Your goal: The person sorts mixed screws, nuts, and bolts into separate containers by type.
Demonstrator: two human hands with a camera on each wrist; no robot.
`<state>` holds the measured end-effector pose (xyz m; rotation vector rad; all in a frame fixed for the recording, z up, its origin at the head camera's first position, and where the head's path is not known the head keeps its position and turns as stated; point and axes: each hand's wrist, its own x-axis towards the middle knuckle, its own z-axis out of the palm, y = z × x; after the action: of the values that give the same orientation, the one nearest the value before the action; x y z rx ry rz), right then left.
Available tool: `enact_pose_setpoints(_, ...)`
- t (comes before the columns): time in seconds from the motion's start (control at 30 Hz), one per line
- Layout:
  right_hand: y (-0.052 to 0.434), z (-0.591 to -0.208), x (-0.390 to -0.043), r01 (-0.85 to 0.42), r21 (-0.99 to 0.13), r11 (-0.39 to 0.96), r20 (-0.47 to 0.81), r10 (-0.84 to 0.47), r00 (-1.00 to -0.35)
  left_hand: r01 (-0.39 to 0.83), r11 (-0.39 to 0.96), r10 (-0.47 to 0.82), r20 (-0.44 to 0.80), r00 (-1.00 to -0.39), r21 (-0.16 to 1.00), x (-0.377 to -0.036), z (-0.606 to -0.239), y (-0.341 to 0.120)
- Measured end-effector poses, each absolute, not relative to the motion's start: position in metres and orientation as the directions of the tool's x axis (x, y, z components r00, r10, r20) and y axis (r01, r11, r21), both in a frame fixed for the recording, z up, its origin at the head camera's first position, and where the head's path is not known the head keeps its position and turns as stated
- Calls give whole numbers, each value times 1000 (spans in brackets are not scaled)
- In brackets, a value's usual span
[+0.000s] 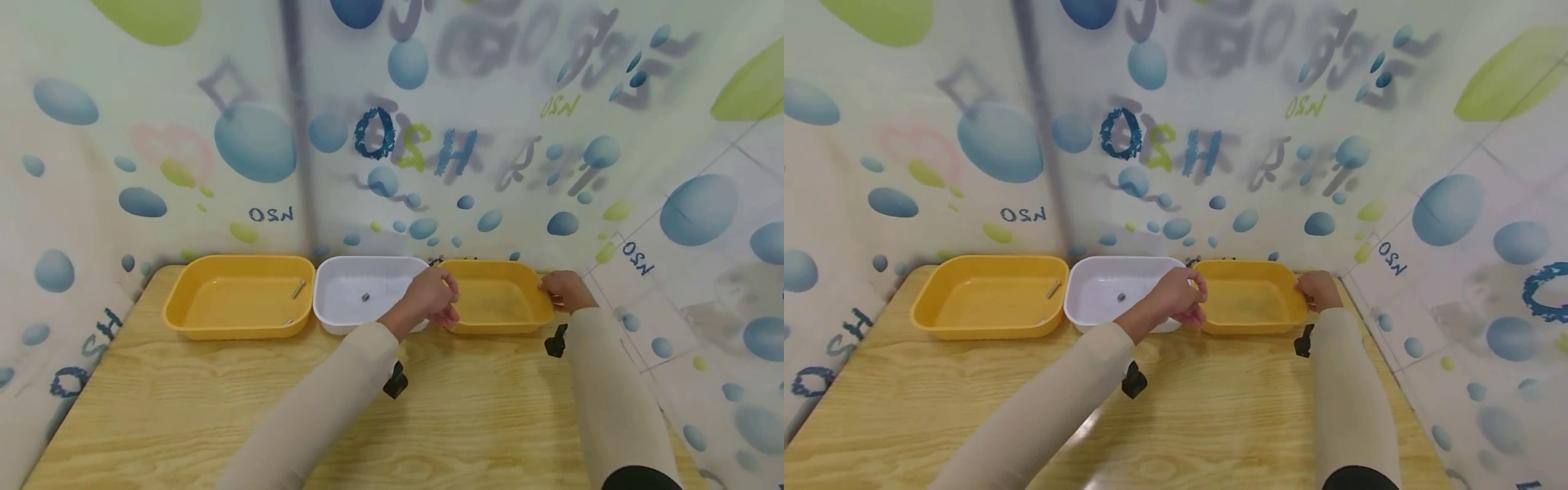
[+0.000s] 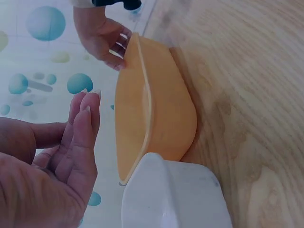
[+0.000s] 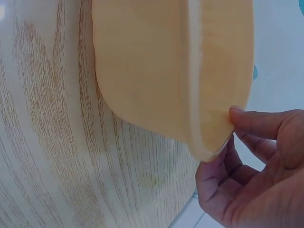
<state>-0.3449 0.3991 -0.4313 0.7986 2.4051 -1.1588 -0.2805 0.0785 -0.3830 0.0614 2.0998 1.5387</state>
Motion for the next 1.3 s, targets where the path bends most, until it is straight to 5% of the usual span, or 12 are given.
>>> enact_pose_setpoints(0.63,391,-428,-343,606,-611,510,-516,325,-793,-306,287,257,-380,-889,908,-291,-392,90)
enact_pose_setpoints(1.3,400,-431,-344,600,-616,511,-522,305,-796,-290,262,316,-366,-875,920,-290,-411,40)
